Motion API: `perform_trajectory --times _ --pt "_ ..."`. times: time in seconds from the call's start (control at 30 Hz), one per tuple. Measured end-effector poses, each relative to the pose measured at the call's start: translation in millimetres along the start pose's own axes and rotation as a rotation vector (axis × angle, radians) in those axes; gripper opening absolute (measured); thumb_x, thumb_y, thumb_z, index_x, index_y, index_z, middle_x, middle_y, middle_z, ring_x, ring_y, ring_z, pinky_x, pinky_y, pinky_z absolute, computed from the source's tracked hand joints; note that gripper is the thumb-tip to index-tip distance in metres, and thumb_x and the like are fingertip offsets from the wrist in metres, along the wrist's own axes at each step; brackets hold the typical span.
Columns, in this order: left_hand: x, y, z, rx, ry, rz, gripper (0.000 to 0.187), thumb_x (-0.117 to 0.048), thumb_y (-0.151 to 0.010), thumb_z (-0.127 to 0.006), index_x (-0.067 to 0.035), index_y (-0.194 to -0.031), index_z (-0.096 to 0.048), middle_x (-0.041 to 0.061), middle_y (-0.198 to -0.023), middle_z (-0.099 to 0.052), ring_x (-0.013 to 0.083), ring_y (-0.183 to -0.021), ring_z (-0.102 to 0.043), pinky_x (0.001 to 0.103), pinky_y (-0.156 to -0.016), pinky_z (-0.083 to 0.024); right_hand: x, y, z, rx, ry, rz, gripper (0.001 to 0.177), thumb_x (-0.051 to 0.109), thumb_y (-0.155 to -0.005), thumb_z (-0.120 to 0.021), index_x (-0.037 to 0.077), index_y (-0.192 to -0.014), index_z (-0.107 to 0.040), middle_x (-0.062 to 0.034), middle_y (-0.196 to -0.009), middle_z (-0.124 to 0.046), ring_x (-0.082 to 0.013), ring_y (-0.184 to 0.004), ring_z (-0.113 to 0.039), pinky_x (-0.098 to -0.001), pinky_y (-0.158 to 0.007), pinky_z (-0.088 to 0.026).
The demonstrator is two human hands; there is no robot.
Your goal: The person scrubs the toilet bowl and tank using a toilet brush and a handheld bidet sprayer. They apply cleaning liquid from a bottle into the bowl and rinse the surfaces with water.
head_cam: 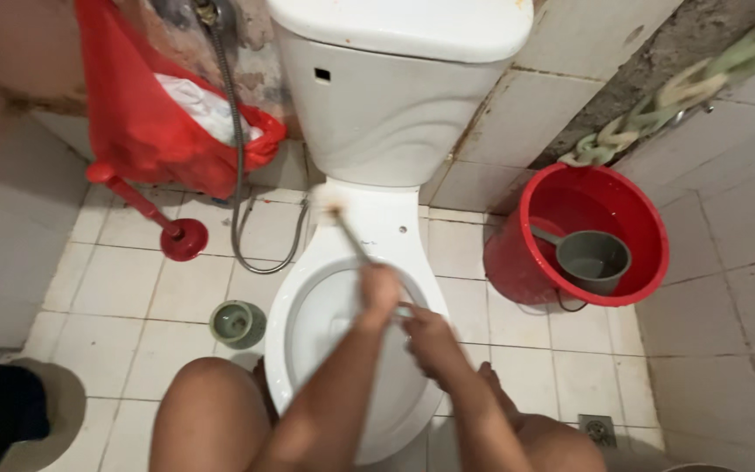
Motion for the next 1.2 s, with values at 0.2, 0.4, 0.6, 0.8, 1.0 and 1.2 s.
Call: perform_trajectory --times 0.2,0.4,0.6,0.8,1.0,1.2 --pt "28 -8 78 -0.116 0.069 0.086 0.031 -0.013 -0.097 -0.043 0.012 -0.1 -0.06 0.031 -0.086 -0.071 0.0405 -0.067 -0.074 0.048 -0.061 -0.061 47 14 -58 -0.2 0.449 0.542 0.04 0.026 -0.103 -0.062 0.012 -0.14 -0.066 -0.016 -0.099 -0.076 -0.0151 -0.081 -0.066 -0.0369 -0.073 -0.051" --pt "39 28 4 -0.115 -0.182 -0.185 0.037 -0.022 -0.101 -0.046 0.013 -0.109 -0.056 0.032 -0.089 -0.072 0.0394 -0.074 -0.072 0.045 -0.067 -0.058 -33 57 -7 -0.15 0.265 0.007 0.042 0.03 -0.1 -0.051 0.018 -0.139 -0.062 -0.02 -0.089 -0.075 -0.0383 -0.087 -0.074 -0.0466 -0.081 -0.057" --pt "52 94 -75 0.473 -0.006 0.13 0.058 -0.036 -0.102 -0.046 0.015 -0.128 -0.052 0.038 -0.11 -0.068 0.0503 -0.09 -0.071 0.062 -0.08 -0.057 -5 98 54 -0.387 0.8 0.11 0.045 0.035 -0.096 -0.053 0.021 -0.138 -0.059 -0.0228 -0.12 -0.066 -0.0399 -0.111 -0.066 -0.0499 -0.092 -0.053" --pt "19 106 132 0.226 -0.5 -0.336 0.081 -0.048 -0.095 -0.058 -0.009 -0.158 -0.027 0.022 -0.161 -0.034 0.0393 -0.151 -0.031 0.045 -0.122 -0.027 30 41 49 -0.345 0.78 0.013 0.048 0.033 -0.099 -0.045 0.023 -0.146 -0.051 -0.0187 -0.121 -0.068 -0.0401 -0.115 -0.064 -0.0517 -0.1 -0.049" --pt "2 154 342 -0.61 -0.759 -0.737 0.026 -0.028 -0.091 -0.069 -0.006 -0.106 -0.073 0.017 -0.128 -0.065 0.0374 -0.123 -0.055 0.05 -0.102 -0.046 1 129 86 -0.254 0.712 0.032 0.062 0.033 -0.092 -0.053 0.023 -0.153 -0.041 -0.0166 -0.107 -0.077 -0.0355 -0.105 -0.071 -0.0465 -0.095 -0.053" --pt "6 144 339 -0.526 -0.816 -0.578 0.026 -0.034 -0.094 -0.065 -0.009 -0.094 -0.072 0.011 -0.115 -0.07 0.0345 -0.115 -0.061 0.046 -0.097 -0.05 -21 188 97 -0.303 1.314 -0.034 0.06 0.038 -0.097 -0.043 0.041 -0.156 -0.037 -0.01 -0.106 -0.077 -0.0299 -0.104 -0.074 -0.0406 -0.097 -0.057"
Point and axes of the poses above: each hand's wrist, its own y-axis away from the middle knuckle, its own z-axis out of the back of the hand, x = y × z, the point moved 10 cm from there along -y, towards the middle knuckle
